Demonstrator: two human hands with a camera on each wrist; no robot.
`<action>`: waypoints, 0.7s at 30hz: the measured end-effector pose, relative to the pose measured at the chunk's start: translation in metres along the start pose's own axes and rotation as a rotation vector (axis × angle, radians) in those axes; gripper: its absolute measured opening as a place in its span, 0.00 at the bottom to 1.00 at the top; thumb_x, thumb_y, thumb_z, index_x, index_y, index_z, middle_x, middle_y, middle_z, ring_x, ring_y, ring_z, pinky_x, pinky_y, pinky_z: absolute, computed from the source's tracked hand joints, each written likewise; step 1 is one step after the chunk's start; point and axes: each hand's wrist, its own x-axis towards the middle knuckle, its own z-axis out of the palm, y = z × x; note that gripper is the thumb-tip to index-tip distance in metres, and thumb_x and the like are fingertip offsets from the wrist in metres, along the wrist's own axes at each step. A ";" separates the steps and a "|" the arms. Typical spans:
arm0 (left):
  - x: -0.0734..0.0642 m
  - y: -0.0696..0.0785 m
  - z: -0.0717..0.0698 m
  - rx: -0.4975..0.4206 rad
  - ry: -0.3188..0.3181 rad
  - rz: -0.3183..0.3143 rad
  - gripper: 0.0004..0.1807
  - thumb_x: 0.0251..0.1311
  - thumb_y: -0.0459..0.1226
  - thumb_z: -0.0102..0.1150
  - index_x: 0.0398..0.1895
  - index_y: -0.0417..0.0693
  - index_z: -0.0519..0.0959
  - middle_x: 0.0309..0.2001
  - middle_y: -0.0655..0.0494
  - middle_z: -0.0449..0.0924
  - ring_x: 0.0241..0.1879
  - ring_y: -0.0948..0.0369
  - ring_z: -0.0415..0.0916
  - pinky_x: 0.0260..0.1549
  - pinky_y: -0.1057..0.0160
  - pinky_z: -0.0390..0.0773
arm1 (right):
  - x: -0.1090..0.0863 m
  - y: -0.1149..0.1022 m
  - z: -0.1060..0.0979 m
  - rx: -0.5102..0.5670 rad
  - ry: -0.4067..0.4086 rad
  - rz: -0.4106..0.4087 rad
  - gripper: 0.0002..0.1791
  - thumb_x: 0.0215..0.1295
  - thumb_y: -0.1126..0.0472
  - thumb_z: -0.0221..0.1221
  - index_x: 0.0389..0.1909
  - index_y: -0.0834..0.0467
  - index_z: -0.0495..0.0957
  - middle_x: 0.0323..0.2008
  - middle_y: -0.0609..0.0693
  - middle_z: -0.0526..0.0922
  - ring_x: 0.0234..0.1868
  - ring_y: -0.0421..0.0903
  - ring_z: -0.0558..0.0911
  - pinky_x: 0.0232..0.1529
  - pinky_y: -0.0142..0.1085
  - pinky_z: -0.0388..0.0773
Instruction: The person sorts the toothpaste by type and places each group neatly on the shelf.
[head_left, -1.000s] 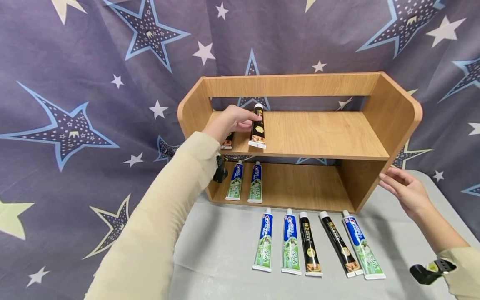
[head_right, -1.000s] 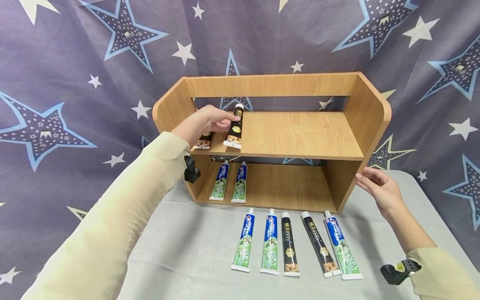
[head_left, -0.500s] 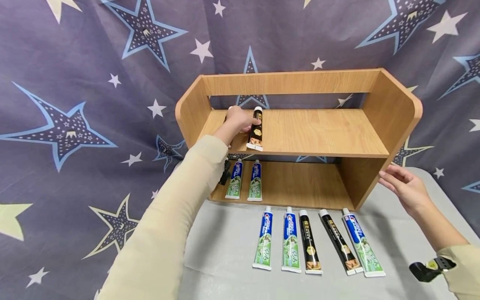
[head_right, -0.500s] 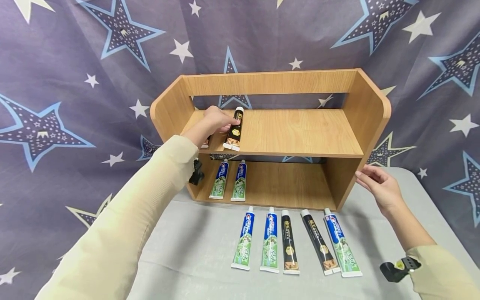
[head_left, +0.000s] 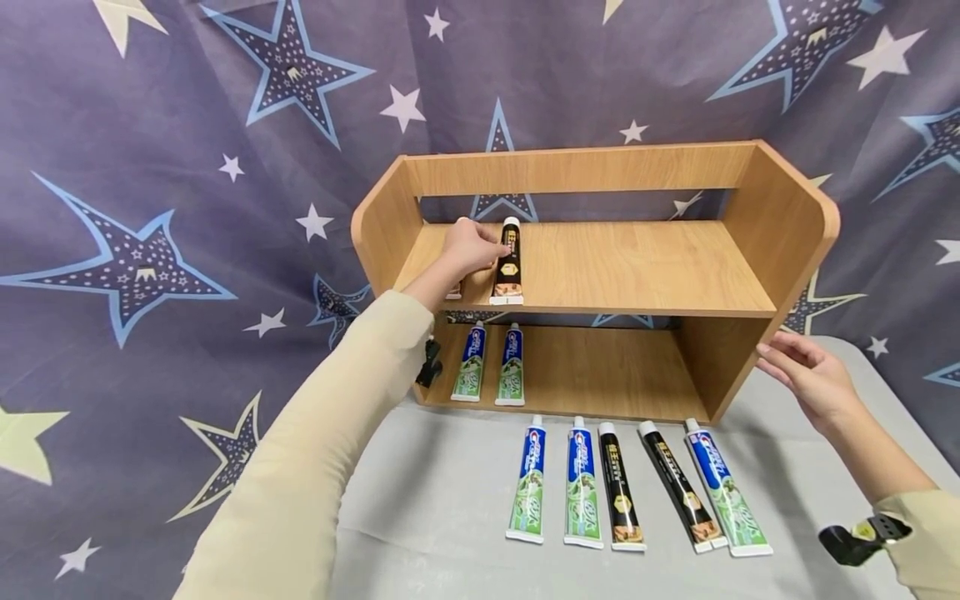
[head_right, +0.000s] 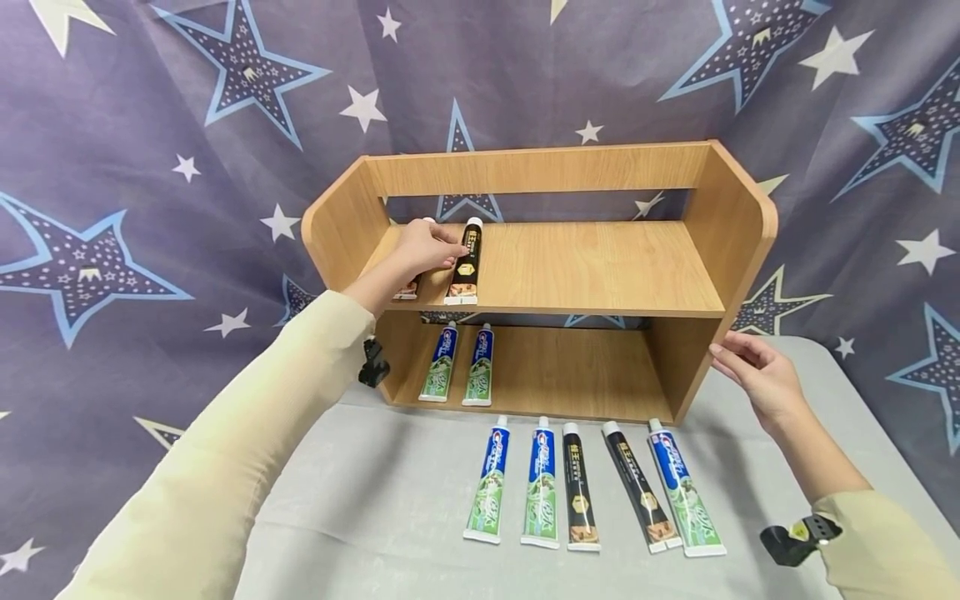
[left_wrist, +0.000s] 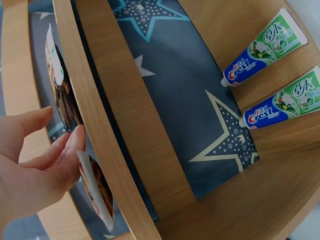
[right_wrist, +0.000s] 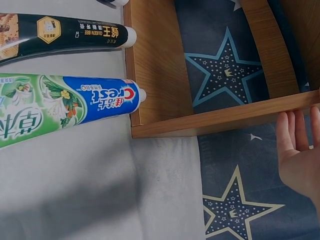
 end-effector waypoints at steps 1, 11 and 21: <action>-0.002 -0.002 -0.001 -0.011 -0.001 0.011 0.15 0.57 0.42 0.66 0.42 0.41 0.83 0.43 0.46 0.85 0.27 0.63 0.80 0.25 0.75 0.74 | 0.000 0.000 0.000 -0.002 0.000 0.003 0.20 0.63 0.82 0.48 0.40 0.59 0.82 0.35 0.49 0.85 0.38 0.40 0.86 0.40 0.30 0.86; -0.033 -0.012 -0.012 -0.140 -0.029 0.095 0.15 0.59 0.38 0.63 0.47 0.39 0.80 0.47 0.43 0.83 0.41 0.55 0.81 0.41 0.68 0.83 | 0.000 0.001 0.000 0.013 0.000 0.008 0.19 0.63 0.82 0.48 0.40 0.60 0.82 0.35 0.49 0.86 0.38 0.40 0.86 0.40 0.30 0.86; -0.064 -0.024 -0.021 -0.176 -0.066 0.118 0.16 0.60 0.39 0.62 0.49 0.40 0.79 0.47 0.43 0.83 0.41 0.55 0.82 0.36 0.71 0.82 | 0.000 -0.003 0.006 0.003 0.054 0.049 0.16 0.61 0.81 0.51 0.39 0.60 0.82 0.33 0.49 0.86 0.36 0.40 0.86 0.40 0.30 0.86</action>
